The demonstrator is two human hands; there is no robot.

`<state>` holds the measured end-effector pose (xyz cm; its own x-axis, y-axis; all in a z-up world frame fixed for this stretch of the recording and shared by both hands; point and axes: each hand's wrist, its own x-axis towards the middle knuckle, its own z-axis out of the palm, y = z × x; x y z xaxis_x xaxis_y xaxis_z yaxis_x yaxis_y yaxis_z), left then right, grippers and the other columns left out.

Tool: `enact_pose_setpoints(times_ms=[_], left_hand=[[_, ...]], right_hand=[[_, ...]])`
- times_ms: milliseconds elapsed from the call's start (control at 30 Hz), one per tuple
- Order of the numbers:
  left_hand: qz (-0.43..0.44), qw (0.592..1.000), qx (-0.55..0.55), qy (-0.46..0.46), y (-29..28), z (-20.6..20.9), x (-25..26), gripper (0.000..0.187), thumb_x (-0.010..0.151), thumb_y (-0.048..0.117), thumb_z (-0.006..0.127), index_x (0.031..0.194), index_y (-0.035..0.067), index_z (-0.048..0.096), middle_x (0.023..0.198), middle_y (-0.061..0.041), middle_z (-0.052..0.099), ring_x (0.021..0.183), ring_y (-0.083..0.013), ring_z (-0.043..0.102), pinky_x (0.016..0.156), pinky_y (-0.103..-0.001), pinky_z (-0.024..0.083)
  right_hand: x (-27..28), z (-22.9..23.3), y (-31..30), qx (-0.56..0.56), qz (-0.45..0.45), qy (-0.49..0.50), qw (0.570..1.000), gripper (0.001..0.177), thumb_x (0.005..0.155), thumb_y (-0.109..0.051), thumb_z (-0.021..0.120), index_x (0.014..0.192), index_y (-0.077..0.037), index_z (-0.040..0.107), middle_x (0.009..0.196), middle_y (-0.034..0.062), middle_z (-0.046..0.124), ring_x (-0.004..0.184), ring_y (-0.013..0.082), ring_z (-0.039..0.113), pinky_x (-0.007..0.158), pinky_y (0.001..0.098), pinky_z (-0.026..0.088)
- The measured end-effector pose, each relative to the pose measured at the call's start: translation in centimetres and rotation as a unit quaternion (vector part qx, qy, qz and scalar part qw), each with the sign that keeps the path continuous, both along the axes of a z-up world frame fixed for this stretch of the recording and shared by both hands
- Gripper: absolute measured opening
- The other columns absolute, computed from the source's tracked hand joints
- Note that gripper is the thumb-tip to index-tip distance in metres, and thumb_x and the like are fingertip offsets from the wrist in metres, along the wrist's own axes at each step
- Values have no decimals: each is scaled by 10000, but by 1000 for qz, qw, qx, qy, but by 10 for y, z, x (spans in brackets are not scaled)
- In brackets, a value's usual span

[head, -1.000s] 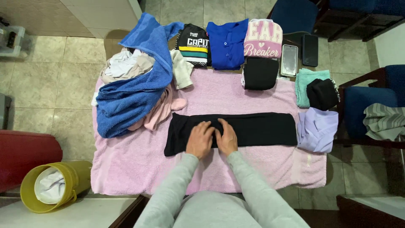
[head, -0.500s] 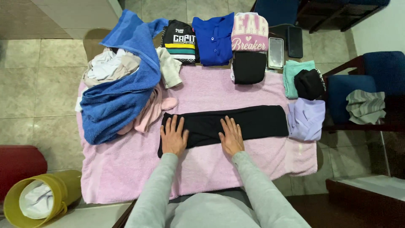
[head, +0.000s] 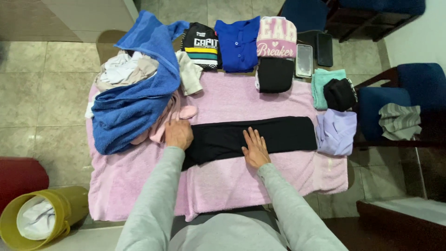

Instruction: The person folds a black t-shirt and a beige t-shirt on a pink towel-covered table. They smooth the fabric, fold the sleeves and sides, then roll each shirt into a compact bundle and place it on a growing stack of folded clothes.

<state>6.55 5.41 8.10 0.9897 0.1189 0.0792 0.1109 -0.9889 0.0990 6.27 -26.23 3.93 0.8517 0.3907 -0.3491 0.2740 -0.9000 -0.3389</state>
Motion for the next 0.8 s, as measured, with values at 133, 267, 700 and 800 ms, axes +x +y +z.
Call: enact_pose_setpoints(times_ms=[133,267,700,800], left_hand=[[26,992,2,123,29,-89,-5,321,890,277,415,938,128,695,892,-109,722,960,-320,641,868,-473,385],[26,1000,3,10,17,-58,-15,232,893,332,517,997,164,639,895,-94,662,924,-319,614,847,-477,408],[-88,992,-85,21,-117,-50,-68,726,848,490,617,1469,158,441,1563,-130,374,1454,-349,292,1156,-514,252],[-68,993,-63,78,-115,-33,-69,645,904,422,556,1492,207,406,1594,-81,334,1475,-318,258,1180,-503,220]], right_hand=[[3,-1,-3,3,5,10,1000,681,979,-311,464,1581,-207,163,1653,79,73,1508,331,81,1192,547,133],[0,-3,-2,-4,13,-1,1000,681,974,-317,459,1579,-192,172,1650,97,84,1504,340,99,1185,558,151],[10,12,-21,44,44,-119,991,552,1005,-342,423,1514,-138,351,1570,169,307,1446,362,290,1150,575,215],[21,11,-64,1,34,-143,989,591,995,-419,448,1517,-157,355,1568,181,308,1446,370,284,1141,584,210]])
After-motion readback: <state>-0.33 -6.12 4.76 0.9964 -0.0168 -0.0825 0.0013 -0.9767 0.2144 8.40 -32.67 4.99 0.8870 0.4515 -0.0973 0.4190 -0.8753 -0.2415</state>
